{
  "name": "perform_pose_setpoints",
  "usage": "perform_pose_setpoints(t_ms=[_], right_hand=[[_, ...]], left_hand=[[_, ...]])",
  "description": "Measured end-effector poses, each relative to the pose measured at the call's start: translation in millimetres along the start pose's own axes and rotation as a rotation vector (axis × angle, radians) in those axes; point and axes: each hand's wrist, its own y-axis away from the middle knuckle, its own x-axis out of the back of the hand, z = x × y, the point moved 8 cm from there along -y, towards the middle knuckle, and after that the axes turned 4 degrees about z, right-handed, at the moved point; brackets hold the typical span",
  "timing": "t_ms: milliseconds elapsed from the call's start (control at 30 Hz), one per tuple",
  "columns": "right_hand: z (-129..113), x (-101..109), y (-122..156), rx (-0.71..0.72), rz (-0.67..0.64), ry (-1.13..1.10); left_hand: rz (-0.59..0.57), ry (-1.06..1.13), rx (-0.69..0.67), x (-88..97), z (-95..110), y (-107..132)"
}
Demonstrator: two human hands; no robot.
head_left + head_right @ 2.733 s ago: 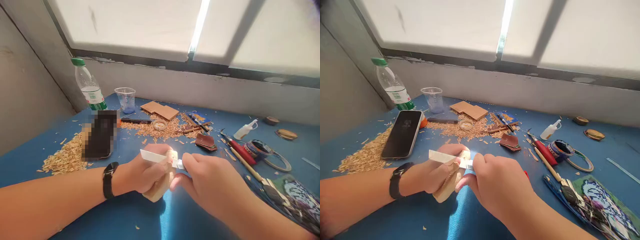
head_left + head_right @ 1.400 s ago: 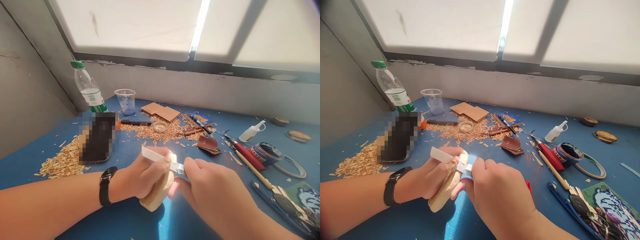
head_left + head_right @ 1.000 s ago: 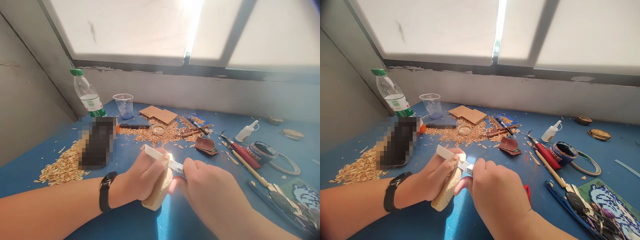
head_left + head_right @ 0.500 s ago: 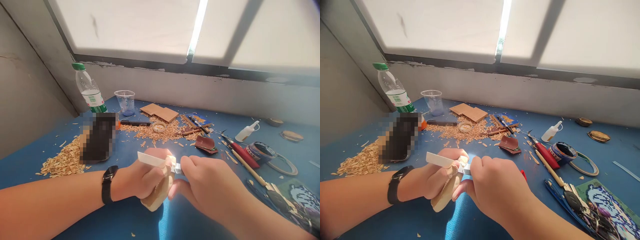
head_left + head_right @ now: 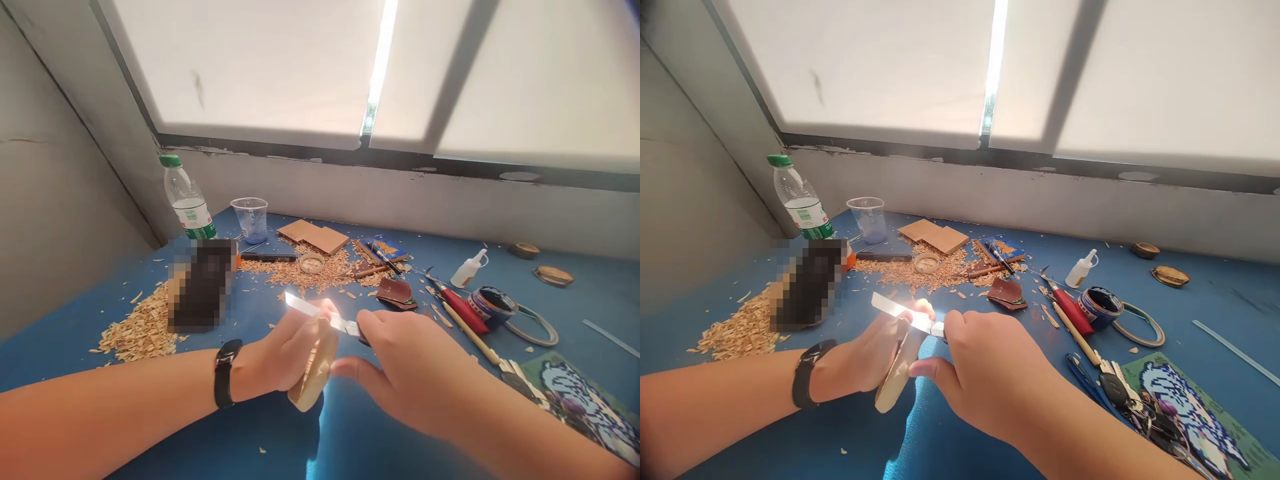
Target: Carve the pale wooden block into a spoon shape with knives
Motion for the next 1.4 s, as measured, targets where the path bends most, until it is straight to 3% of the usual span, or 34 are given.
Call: perform_pose_setpoints(t_ms=[200, 300, 433, 567, 700, 900, 1000, 1167, 1267, 1400], right_hand=[[13.4, 9.7, 28.9, -0.033, -0.055, 0.007], [23.3, 7.7, 35.3, -0.018, -0.015, -0.008], [33.8, 4.7, 39.6, 0.009, 0.107, -0.036], [36.8, 9.6, 44.0, 0.036, 0.292, -0.004], [35.8, 15.4, 47.8, 0.045, 0.438, 0.081], [35.1, 12.7, 49.1, -0.017, 0.494, 0.182], [36.0, 12.4, 49.8, -0.058, 0.530, 0.212], [45.0, 10.8, 48.4, -0.152, 0.506, 0.245], [42.3, 10.8, 46.4, -0.075, 0.457, 0.122], [33.2, 11.4, 46.7, 0.056, 0.349, -0.063]], left_hand=[[-0.110, 0.136, 0.092, -43.5, -5.8, -6.6], [-0.102, 0.140, -0.005, -55.8, -4.1, -17.6], [-0.177, 0.154, -0.084, -66.9, -1.3, -22.9], [-0.220, 0.173, -0.103, -69.7, 2.2, -22.0], [-0.240, 0.205, -0.023, -72.8, -4.9, -23.1], [-0.226, 0.310, 0.133, -72.2, -19.8, -22.3], [-0.191, 0.242, 0.113, -67.3, -18.1, -23.8], [-0.149, 0.257, 0.206, -67.5, -31.4, -22.8], [-0.148, 0.281, 0.174, -68.8, -33.2, -23.3], [-0.149, 0.197, 0.043, -66.3, -16.1, -27.8]])
